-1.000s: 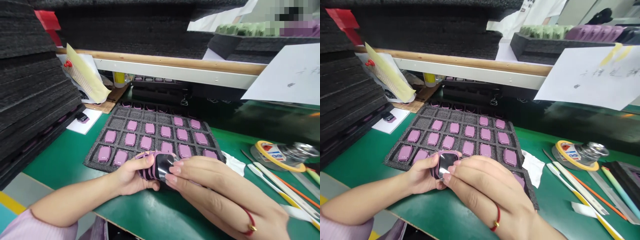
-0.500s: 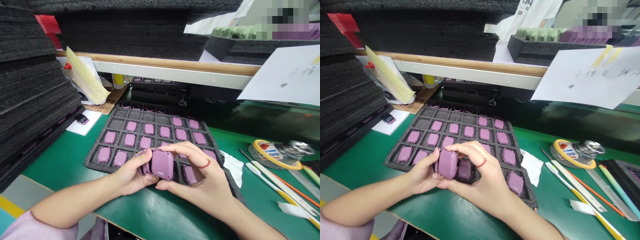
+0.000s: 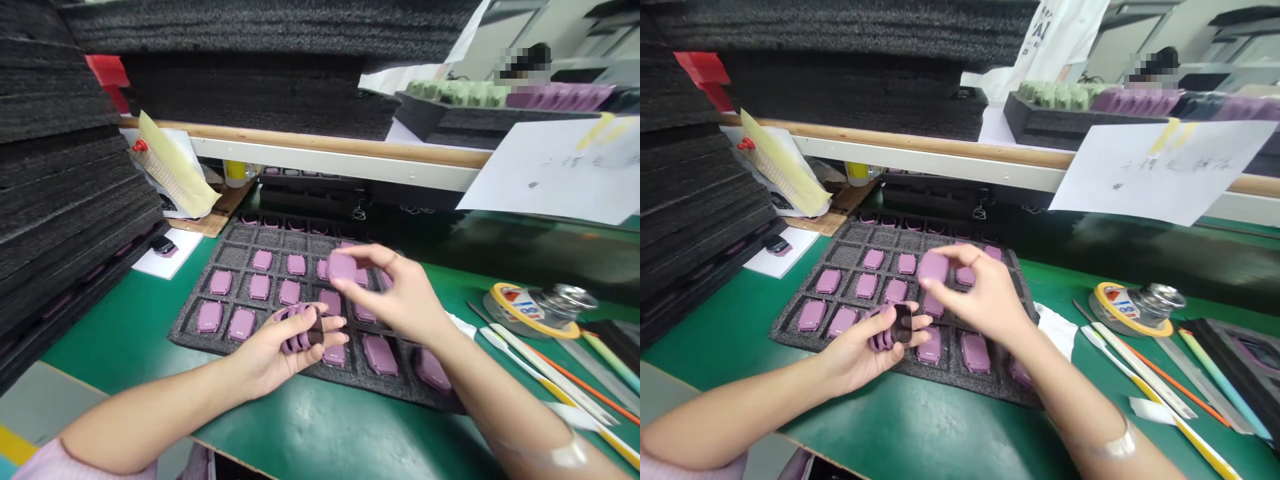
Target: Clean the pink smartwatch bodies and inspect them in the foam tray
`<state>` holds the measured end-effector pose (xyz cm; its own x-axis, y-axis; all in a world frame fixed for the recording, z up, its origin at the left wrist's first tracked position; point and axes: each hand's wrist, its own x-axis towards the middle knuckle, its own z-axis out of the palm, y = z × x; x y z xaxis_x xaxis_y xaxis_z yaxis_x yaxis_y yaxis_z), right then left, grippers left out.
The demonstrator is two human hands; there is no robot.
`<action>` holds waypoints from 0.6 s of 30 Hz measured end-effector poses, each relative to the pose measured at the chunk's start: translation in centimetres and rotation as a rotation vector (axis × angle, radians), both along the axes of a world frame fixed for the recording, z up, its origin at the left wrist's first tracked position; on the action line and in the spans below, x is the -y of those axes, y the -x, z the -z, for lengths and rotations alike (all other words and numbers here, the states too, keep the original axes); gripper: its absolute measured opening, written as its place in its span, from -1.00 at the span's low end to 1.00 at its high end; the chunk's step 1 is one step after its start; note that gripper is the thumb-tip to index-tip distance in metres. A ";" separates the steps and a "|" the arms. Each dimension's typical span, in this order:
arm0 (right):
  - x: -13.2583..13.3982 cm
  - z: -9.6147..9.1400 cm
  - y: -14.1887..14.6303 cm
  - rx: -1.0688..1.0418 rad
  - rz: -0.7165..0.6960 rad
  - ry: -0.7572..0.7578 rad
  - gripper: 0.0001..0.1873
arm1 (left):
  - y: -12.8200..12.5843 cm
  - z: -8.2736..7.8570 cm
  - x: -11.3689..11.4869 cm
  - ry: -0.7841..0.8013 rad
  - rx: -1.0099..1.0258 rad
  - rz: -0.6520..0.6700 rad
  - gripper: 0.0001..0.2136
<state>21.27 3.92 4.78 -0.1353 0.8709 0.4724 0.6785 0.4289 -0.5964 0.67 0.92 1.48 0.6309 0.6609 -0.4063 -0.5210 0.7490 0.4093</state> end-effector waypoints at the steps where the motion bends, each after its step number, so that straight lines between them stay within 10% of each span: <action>1: -1.6 0.2 -0.4 0.000 0.064 0.066 -0.62 | 0.0 -0.1 -0.1 0.027 -0.018 0.008 -0.80; 9: -9.7 5.7 -0.4 0.079 0.148 0.186 -0.65 | 0.7 0.1 -0.8 -0.057 0.082 0.104 -0.67; 18: -2.1 2.1 0.9 -0.106 -0.085 0.195 -0.67 | 0.2 -0.2 -0.2 -0.059 0.105 0.042 -0.55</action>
<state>20.35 6.01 2.65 -0.1712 0.9345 0.3122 0.5741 0.3521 -0.7392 0.46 1.17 1.65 0.6956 0.6537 -0.2979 -0.5320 0.7474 0.3979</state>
